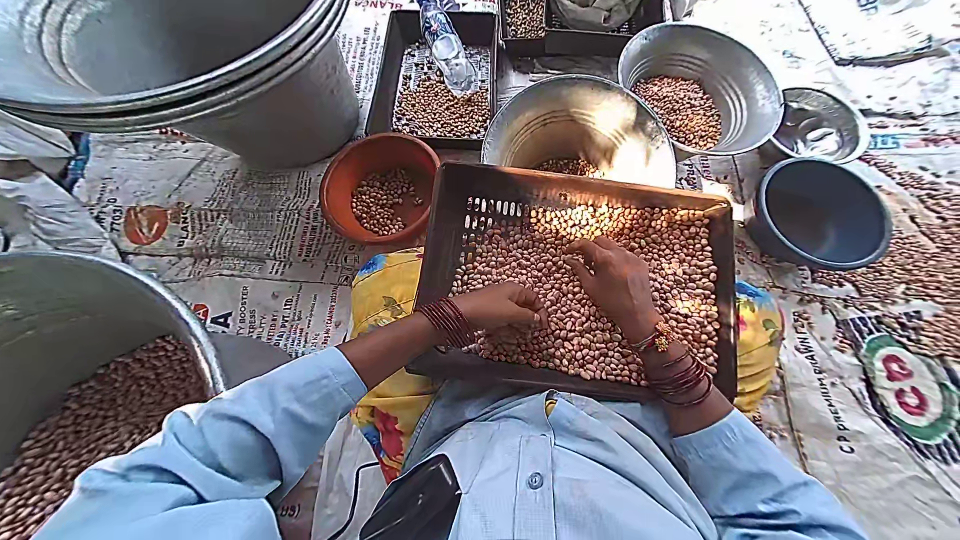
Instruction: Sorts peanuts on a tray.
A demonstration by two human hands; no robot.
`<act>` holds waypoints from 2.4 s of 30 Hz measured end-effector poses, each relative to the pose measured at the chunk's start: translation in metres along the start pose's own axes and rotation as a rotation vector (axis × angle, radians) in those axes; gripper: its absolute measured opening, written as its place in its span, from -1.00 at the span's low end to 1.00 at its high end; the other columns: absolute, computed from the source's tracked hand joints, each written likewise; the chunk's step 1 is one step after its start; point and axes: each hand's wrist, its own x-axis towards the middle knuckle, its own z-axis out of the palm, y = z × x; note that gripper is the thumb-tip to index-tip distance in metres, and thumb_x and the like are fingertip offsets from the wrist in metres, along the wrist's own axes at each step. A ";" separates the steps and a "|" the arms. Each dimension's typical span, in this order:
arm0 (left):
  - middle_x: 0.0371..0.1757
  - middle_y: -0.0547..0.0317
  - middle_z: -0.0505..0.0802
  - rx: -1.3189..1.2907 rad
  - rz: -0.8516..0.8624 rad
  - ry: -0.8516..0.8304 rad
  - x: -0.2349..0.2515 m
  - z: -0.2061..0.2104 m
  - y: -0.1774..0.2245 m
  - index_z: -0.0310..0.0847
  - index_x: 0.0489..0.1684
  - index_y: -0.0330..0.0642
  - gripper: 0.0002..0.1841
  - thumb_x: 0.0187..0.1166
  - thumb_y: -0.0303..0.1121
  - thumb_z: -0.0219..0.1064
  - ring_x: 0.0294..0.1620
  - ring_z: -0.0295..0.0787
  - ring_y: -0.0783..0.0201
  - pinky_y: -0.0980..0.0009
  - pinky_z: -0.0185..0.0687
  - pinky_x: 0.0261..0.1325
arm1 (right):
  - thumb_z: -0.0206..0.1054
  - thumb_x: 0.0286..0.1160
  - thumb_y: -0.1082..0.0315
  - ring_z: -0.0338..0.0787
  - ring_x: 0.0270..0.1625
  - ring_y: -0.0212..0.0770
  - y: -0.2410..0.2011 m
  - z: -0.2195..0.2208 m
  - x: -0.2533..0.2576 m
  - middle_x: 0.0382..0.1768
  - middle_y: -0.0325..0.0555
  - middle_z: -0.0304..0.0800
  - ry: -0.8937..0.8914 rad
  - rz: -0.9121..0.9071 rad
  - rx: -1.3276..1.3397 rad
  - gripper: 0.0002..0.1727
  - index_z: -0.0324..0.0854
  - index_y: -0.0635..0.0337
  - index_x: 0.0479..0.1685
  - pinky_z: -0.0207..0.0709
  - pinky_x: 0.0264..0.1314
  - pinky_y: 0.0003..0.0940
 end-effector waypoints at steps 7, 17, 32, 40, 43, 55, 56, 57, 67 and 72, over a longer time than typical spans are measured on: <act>-0.42 0.02 0.79 0.464 0.104 0.712 0.006 -0.048 -0.008 0.75 0.09 -0.17 -0.82 0.73 -0.35 0.29 -0.48 0.68 0.13 0.05 0.66 -0.26 | 0.48 0.49 0.30 0.85 -0.23 0.13 0.002 0.005 0.003 -0.24 0.06 0.85 -0.091 0.073 0.078 -0.82 0.83 0.12 -0.03 0.64 -0.22 0.19; -0.11 -0.19 0.92 0.817 0.303 0.856 0.066 -0.013 0.026 0.81 0.10 -0.19 -0.78 0.69 -0.38 0.27 -0.04 0.89 -0.22 -0.21 0.72 0.08 | 0.27 0.70 0.36 0.45 -0.59 -0.29 0.036 -0.043 -0.001 -0.53 -0.21 0.61 0.015 0.335 0.475 -0.86 0.71 0.10 0.03 0.33 -0.49 -0.26; -0.55 0.30 0.64 -0.050 0.407 0.928 0.057 -0.053 0.019 0.59 -0.20 -0.26 -0.90 0.69 -0.44 0.23 -0.65 0.49 0.51 0.55 0.48 -0.50 | 0.46 0.49 0.36 0.86 -0.08 0.20 0.031 -0.014 0.001 -0.13 0.12 0.85 -0.160 0.070 0.035 -0.84 0.80 0.16 -0.03 0.63 -0.11 0.24; -0.20 -0.13 0.89 0.611 0.154 0.972 0.060 -0.028 0.029 0.81 0.10 -0.16 -0.78 0.67 -0.31 0.34 -0.12 0.83 -0.13 -0.18 0.64 0.08 | 0.34 0.56 0.39 0.63 -0.53 -0.08 0.050 -0.015 -0.008 -0.44 0.00 0.69 -0.008 0.242 0.498 -0.88 0.64 0.20 -0.05 0.47 -0.51 -0.06; 0.05 -0.26 0.89 0.794 0.124 0.974 0.069 -0.017 0.031 0.80 0.19 -0.18 -0.73 0.73 -0.34 0.24 0.20 0.81 -0.30 -0.26 0.60 0.29 | 0.21 0.62 0.47 0.48 -0.63 -0.14 0.047 -0.020 -0.014 -0.54 -0.03 0.59 -0.014 0.270 0.538 -0.89 0.64 0.18 -0.06 0.34 -0.59 -0.18; -0.31 0.00 0.74 0.280 0.192 0.949 0.067 -0.026 0.019 0.68 -0.04 -0.26 -0.79 0.59 -0.36 0.19 -0.35 0.64 0.15 0.09 0.56 -0.21 | 0.40 0.52 0.39 0.89 0.01 0.18 0.029 0.000 -0.007 -0.09 0.13 0.90 -0.040 0.044 0.132 -0.83 0.85 0.15 -0.03 0.68 0.04 0.23; -0.36 0.06 0.68 0.215 0.218 0.945 0.063 -0.023 0.018 0.65 -0.06 -0.24 -0.80 0.57 -0.39 0.13 -0.43 0.54 0.21 0.16 0.45 -0.29 | 0.40 0.52 0.39 0.88 0.01 0.17 0.028 -0.001 -0.007 -0.09 0.12 0.90 -0.051 0.045 0.136 -0.84 0.84 0.14 -0.04 0.67 0.03 0.23; -0.34 0.02 0.71 0.234 0.219 0.933 0.058 -0.017 0.018 0.67 0.00 -0.23 -0.79 0.61 -0.41 0.14 -0.43 0.54 0.19 0.14 0.46 -0.31 | 0.40 0.52 0.40 0.89 0.02 0.17 0.029 0.000 -0.007 -0.09 0.12 0.90 -0.054 0.039 0.140 -0.85 0.84 0.14 -0.05 0.68 0.03 0.23; -0.05 -0.25 0.88 0.899 0.145 0.976 0.068 0.038 0.024 0.80 0.01 -0.25 -0.84 0.60 -0.46 0.36 -0.01 0.86 -0.29 -0.26 0.72 -0.02 | 0.45 0.52 0.27 0.75 -0.39 0.04 0.029 -0.009 -0.011 -0.44 0.00 0.77 -0.055 0.149 0.292 -0.84 0.81 0.10 -0.05 0.56 -0.33 0.10; 0.06 -0.27 0.87 0.868 0.084 0.948 0.072 0.039 0.026 0.79 0.08 -0.27 -0.79 0.63 -0.42 0.35 0.11 0.84 -0.29 -0.26 0.71 0.07 | 0.13 0.60 0.42 0.41 -0.57 -0.13 0.038 -0.030 -0.023 -0.49 -0.04 0.48 0.019 0.364 0.670 -0.83 0.56 0.15 0.03 0.25 -0.53 -0.15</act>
